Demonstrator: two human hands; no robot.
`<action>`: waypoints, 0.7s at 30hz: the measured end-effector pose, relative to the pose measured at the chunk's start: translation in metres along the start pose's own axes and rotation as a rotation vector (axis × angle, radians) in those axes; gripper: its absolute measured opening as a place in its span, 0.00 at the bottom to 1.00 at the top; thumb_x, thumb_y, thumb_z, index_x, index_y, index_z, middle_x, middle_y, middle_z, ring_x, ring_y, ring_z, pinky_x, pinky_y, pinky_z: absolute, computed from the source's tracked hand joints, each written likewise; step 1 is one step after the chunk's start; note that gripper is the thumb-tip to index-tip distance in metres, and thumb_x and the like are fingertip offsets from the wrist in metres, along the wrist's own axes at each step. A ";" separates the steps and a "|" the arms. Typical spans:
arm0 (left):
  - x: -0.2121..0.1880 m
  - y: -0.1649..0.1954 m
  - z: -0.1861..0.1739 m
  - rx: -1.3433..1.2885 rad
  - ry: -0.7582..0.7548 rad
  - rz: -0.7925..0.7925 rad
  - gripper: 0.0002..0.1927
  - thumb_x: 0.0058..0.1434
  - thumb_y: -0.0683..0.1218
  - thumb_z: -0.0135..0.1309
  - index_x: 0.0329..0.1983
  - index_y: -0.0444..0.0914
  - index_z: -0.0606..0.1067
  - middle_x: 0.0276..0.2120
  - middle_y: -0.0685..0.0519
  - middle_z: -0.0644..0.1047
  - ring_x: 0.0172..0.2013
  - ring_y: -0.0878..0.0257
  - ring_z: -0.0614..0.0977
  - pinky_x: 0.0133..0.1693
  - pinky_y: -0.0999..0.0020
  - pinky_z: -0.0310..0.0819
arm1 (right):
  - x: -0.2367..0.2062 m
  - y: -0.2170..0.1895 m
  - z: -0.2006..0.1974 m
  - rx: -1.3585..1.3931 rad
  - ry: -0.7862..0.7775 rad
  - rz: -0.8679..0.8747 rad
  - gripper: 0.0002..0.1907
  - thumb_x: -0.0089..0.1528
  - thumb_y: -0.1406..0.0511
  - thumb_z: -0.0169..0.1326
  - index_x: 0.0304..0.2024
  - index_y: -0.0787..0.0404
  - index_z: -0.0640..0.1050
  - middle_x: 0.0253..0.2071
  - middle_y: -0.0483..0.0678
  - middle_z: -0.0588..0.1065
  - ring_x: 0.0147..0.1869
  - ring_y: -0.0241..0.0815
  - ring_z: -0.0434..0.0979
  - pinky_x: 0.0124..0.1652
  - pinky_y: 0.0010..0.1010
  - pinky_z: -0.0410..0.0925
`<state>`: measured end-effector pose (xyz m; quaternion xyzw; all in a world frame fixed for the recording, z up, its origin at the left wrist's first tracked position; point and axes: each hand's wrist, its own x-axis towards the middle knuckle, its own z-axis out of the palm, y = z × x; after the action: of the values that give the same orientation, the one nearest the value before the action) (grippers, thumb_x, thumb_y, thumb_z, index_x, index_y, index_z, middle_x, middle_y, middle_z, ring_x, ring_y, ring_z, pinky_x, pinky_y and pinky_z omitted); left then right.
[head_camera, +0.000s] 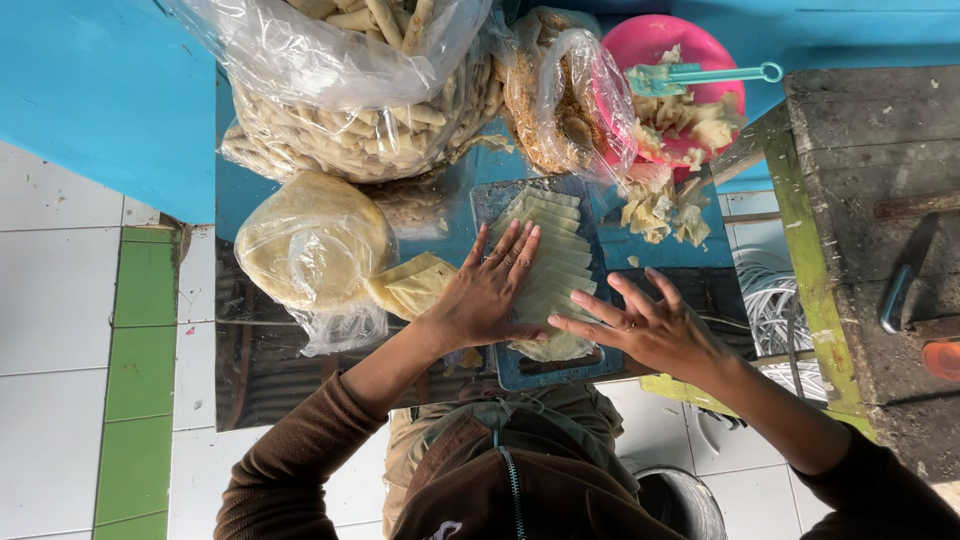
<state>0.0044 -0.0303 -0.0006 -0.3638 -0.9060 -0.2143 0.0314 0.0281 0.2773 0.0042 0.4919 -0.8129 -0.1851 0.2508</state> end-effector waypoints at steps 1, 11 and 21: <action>-0.001 0.000 0.000 0.002 0.008 -0.001 0.69 0.52 0.81 0.49 0.77 0.28 0.41 0.75 0.35 0.49 0.76 0.42 0.46 0.72 0.40 0.31 | 0.002 0.001 0.001 0.040 -0.023 -0.013 0.51 0.64 0.78 0.51 0.76 0.21 0.52 0.81 0.38 0.38 0.83 0.56 0.31 0.72 0.61 0.45; -0.002 0.005 0.001 0.240 -0.071 -0.062 0.68 0.52 0.85 0.34 0.74 0.25 0.50 0.75 0.35 0.48 0.76 0.43 0.44 0.70 0.38 0.26 | 0.021 0.016 0.001 -0.110 -0.178 -0.090 0.58 0.61 0.78 0.49 0.75 0.17 0.40 0.81 0.36 0.37 0.82 0.60 0.29 0.71 0.65 0.32; -0.006 0.008 0.001 0.267 -0.023 -0.042 0.58 0.62 0.79 0.32 0.75 0.26 0.53 0.76 0.36 0.50 0.76 0.44 0.47 0.71 0.38 0.28 | 0.044 0.030 0.007 0.302 -0.394 0.067 0.51 0.59 0.71 0.51 0.70 0.13 0.49 0.79 0.37 0.42 0.81 0.56 0.41 0.69 0.69 0.42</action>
<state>0.0141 -0.0291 0.0004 -0.3399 -0.9341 -0.0884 0.0646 -0.0149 0.2515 0.0250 0.4510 -0.8804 -0.1453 0.0174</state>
